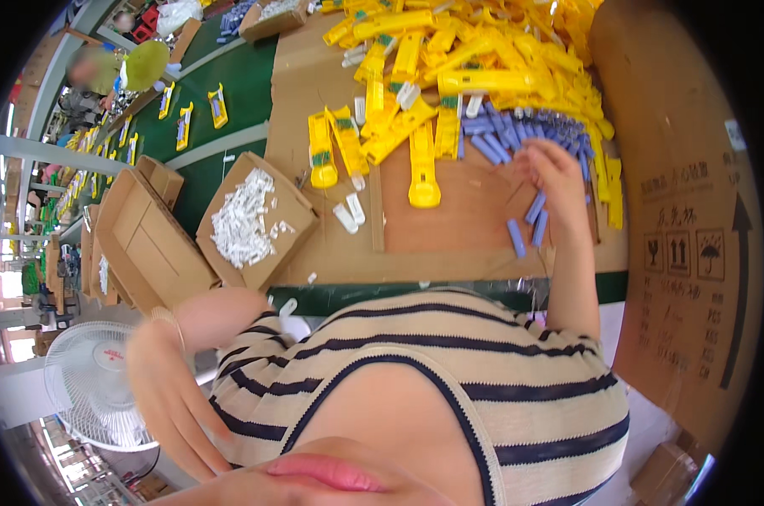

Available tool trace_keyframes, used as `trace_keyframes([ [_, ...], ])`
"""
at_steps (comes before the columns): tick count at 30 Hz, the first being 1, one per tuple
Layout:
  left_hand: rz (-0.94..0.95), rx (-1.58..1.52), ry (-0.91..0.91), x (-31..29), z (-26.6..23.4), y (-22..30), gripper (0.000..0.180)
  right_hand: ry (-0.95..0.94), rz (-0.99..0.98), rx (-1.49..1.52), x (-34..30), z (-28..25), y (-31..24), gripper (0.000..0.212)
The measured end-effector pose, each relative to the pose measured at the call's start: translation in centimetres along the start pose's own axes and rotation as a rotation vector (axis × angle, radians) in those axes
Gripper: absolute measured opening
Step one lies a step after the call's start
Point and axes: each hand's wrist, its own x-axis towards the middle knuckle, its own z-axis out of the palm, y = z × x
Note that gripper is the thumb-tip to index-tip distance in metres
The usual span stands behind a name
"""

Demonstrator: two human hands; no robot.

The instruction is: Assembling the internal components and outer plastic casings of small yellow flashlight devices at a factory workbench.

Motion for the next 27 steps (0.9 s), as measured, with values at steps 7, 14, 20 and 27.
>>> trace_keyframes([
  [7, -0.405, 0.384, -0.346, 7.3, 3.7, 5.2, 0.047, -0.056, -0.087, -0.026, -2.3, -2.8, -1.3, 0.026],
  [14, -0.181, 0.064, -0.171, 7.8, 9.8, 12.6, 0.039, 0.145, -0.059, -0.037, -4.8, -8.5, 0.0, 0.026],
  [20, -0.051, -0.105, 0.023, 8.5, 10.9, 5.6, 0.034, 0.030, -0.075, -0.008, -4.1, -4.1, 0.5, 0.027],
  [27, -0.352, -0.096, 0.376, 2.8, 14.1, 0.9, 0.036, 0.152, -0.038, -0.148, -6.6, -11.3, 0.1, 0.028],
])
